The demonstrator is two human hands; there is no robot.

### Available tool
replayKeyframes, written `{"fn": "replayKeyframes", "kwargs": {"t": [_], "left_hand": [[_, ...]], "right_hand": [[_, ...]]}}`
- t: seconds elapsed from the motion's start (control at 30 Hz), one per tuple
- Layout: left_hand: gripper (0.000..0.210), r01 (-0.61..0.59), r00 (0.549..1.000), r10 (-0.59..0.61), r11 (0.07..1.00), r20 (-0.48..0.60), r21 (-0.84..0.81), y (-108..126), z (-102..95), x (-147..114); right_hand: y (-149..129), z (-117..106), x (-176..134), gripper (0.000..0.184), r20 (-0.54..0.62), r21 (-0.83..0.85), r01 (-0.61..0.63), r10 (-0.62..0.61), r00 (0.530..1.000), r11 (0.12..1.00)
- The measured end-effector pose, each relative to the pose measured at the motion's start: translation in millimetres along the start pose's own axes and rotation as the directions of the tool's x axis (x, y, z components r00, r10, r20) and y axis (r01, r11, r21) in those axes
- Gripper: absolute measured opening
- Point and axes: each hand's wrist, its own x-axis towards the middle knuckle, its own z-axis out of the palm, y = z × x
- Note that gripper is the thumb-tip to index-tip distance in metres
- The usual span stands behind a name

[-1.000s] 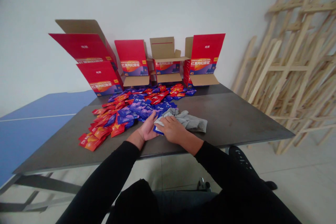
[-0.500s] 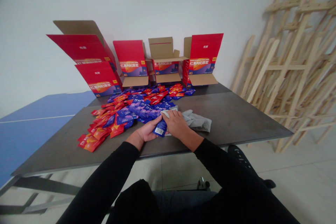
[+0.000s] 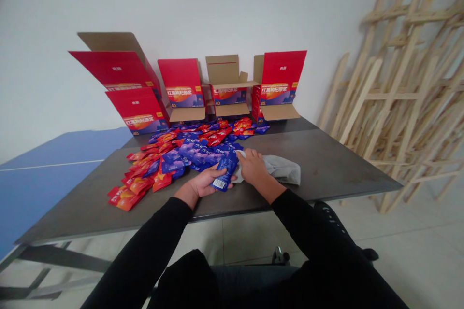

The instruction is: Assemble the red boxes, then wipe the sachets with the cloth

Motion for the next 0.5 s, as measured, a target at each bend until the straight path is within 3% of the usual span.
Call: {"fn": "replayKeyframes", "kwargs": {"t": [0.1, 0.2, 0.3, 0.5], "left_hand": [[0.051, -0.064, 0.998, 0.063, 0.994, -0.017, -0.086, 3, 0.7, 0], [0.047, -0.136, 0.99, 0.13, 0.976, -0.045, -0.168, 6, 2.4, 2], [0.044, -0.201, 0.978, 0.185, 0.959, -0.094, -0.2, 7, 4.3, 5], [0.031, -0.307, 0.944, 0.281, 0.939, -0.172, -0.154, 0, 5.5, 13]], "right_hand": [[8, 11, 3, 0.051, 0.023, 0.099, 0.049, -0.052, 0.998, 0.994], [10, 21, 6, 0.043, -0.066, 0.275, 0.141, -0.128, 0.99, 0.951], [5, 26, 10, 0.037, -0.126, 0.416, 0.127, -0.082, 0.989, 0.901], [-11, 23, 13, 0.028, -0.14, 0.586, 0.089, -0.008, 0.99, 0.805]]}}
